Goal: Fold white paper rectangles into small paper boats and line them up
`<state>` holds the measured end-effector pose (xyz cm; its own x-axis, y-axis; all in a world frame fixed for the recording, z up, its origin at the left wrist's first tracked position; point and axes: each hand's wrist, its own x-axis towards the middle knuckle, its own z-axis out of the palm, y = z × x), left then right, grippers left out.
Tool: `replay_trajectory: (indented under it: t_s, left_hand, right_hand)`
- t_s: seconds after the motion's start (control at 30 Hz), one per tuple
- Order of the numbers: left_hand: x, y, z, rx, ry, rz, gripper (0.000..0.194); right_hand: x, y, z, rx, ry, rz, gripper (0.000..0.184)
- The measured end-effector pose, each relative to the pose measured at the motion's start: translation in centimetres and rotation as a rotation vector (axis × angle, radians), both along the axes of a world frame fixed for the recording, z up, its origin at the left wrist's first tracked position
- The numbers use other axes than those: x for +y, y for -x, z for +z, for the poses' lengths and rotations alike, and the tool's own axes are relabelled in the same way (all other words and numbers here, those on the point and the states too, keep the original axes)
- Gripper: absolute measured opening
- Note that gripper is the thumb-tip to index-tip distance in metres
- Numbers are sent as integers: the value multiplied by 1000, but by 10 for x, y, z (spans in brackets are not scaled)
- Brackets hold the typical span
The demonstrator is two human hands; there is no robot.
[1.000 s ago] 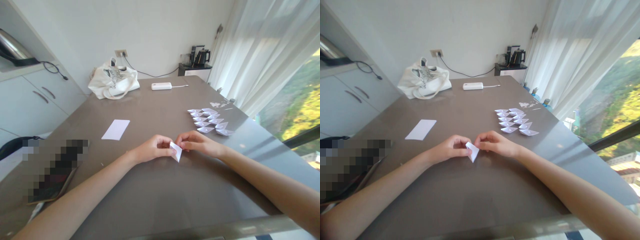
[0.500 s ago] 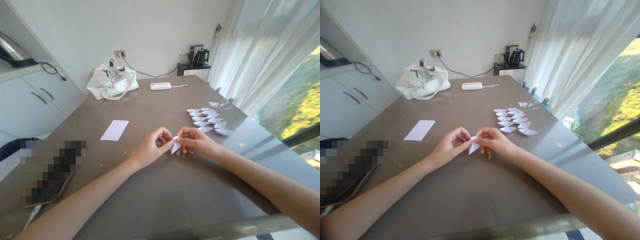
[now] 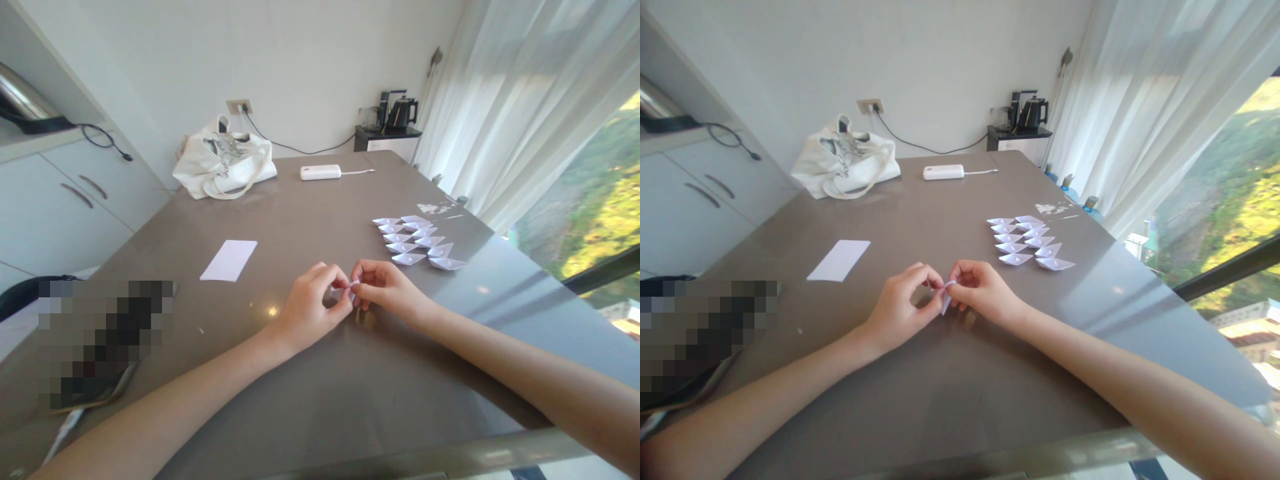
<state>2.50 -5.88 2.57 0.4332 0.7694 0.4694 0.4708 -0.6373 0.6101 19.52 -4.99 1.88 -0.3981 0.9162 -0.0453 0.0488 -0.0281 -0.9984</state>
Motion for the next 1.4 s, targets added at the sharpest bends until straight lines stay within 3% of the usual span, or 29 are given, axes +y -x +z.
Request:
replay_trajectory:
  t_s: [0.07, 0.27, 0.4, 1.03, 1.2, 1.4]
  left_hand:
    - [1, 0, -1, -46, 77, -40, 7]
    - [17, 4, -7, -342, 551, -136, 22]
    - [22, 7, -8, -385, 656, -189, 24]
    - [23, 9, -6, -365, 616, -188, 22]
    - [22, 11, -4, -325, 504, -138, 17]
    - [23, 11, -5, -363, 432, -141, 16]
  right_hand:
    - [0, 0, 0, 5, 0, -15, 21]
    - [5, -7, -2, 71, -2, 16, 27]
    - [10, -11, -3, 107, 9, 19, 26]
    - [4, -9, 5, 32, -141, 47, 30]
    - [3, -10, 3, -74, -228, 72, 29]
    - [10, -16, 1, -237, -402, -23, 31]
